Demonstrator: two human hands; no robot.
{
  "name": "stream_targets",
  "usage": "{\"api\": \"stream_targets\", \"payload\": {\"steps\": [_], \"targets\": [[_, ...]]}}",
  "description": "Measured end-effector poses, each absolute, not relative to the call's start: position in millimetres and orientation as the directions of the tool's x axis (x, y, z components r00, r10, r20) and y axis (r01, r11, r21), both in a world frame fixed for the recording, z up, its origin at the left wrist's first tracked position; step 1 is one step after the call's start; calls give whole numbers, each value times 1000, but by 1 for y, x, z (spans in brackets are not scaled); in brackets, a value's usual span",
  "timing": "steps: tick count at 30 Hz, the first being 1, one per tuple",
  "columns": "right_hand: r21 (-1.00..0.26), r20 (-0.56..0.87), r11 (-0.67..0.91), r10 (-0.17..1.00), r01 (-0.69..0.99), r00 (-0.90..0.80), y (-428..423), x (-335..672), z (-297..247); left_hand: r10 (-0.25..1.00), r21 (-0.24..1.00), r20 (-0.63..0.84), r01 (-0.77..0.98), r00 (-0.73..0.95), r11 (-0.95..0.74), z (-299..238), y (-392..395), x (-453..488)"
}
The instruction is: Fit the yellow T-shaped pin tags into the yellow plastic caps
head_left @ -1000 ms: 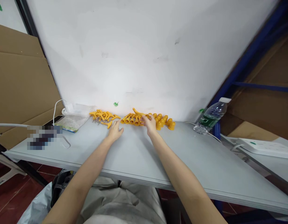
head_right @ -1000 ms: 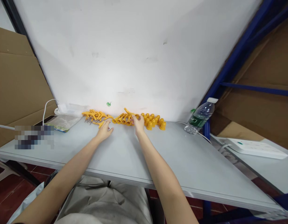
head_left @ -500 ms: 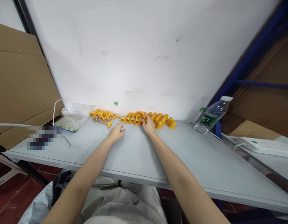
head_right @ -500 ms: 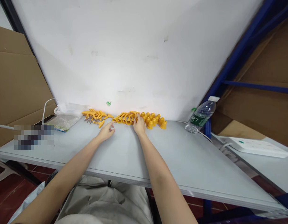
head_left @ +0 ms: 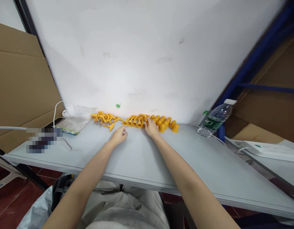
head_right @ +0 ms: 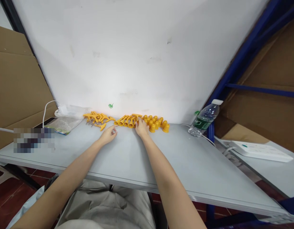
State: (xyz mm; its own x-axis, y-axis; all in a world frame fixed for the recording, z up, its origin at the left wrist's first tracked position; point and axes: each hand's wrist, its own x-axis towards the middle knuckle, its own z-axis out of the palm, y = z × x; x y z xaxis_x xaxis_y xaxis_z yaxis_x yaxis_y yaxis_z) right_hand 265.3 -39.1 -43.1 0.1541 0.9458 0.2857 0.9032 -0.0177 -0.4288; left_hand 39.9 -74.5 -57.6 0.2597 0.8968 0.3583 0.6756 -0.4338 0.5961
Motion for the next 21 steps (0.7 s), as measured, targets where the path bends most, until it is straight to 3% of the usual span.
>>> {"api": "stream_targets", "payload": {"steps": [6,11,17,21], "targets": [[-326,243,10,967,945,73,-33,280,-22,900,598,350,677,262,-429,-58,-73,41],[-253,305,-1,949,968,80,-35,305,-11,897,600,342,670,279,-437,-60,-73,40],[-235,208,-103,966,966,153,-53,323,-35,897,590,348,679,274,-437,-60,-72,40],[-164,310,-59,944,985,109,-63,321,-59,895,596,350,671,277,-441,-61,-71,39]]}}
